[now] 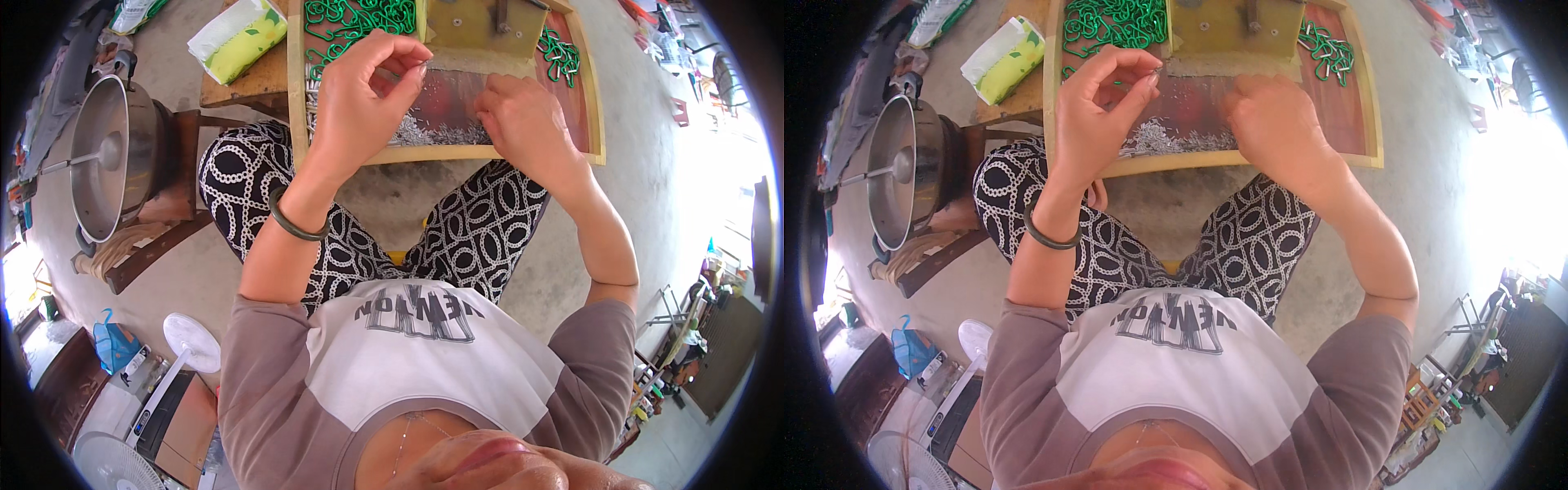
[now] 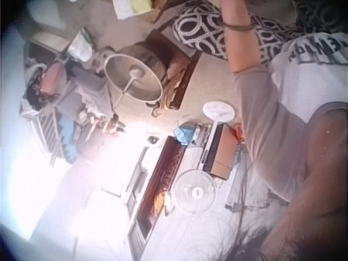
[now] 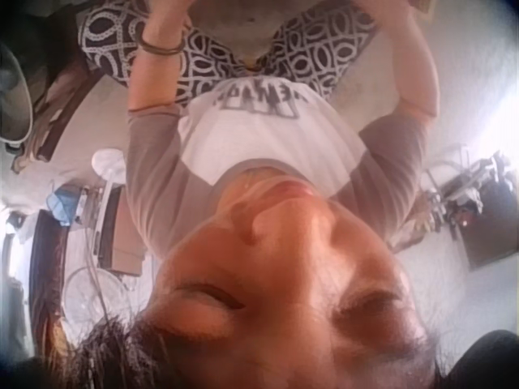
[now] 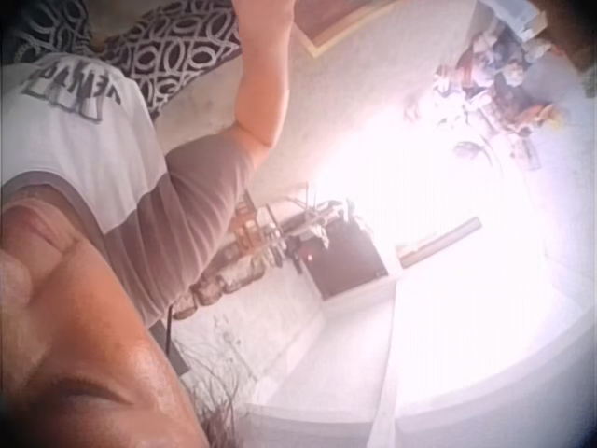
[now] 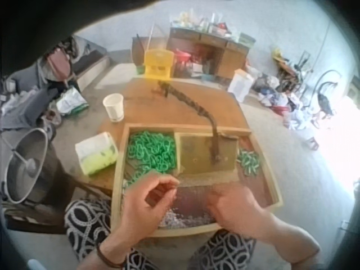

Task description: The person assembles green plastic hooks by threading a metal wire through a small plastic piece and attaching it to a larger green hook by hand.

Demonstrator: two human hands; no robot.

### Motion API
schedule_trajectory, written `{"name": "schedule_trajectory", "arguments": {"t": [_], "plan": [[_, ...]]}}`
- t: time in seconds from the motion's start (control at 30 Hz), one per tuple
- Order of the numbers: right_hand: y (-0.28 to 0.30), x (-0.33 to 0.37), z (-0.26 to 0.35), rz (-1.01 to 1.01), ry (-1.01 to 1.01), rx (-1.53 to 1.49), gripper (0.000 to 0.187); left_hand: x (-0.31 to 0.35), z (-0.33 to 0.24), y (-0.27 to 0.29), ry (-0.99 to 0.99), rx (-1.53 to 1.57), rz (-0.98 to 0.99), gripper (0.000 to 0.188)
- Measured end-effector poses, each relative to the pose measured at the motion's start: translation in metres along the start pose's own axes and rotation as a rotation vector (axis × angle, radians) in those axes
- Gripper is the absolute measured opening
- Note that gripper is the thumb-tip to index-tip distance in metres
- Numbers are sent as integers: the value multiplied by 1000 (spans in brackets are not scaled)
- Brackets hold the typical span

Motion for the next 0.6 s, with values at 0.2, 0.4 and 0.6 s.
{"name": "schedule_trajectory", "arguments": {"t": [0.2, 0.4, 0.6], "plan": [[-10, -6, 10, 15, 95, 167, 6, 0, 5, 1, 12, -35, 28, 13], [-5, -19, 14, 134, 20, 61, 12, 2, 5, 1, 109, -24, 88, 12], [18, -31, -1, -102, -182, -986, 11, 0, 6, -2, 212, 270, 220, 13]]}}
Point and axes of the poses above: each hand's wrist, its own x-axis away from the middle knuckle, its own y-axis out of the back of the hand, z = x × y, the point moved 3 cm from there along -x, towards the middle knuckle, and after that the axes turned 12 degrees about -x, right-handed, at the moved point
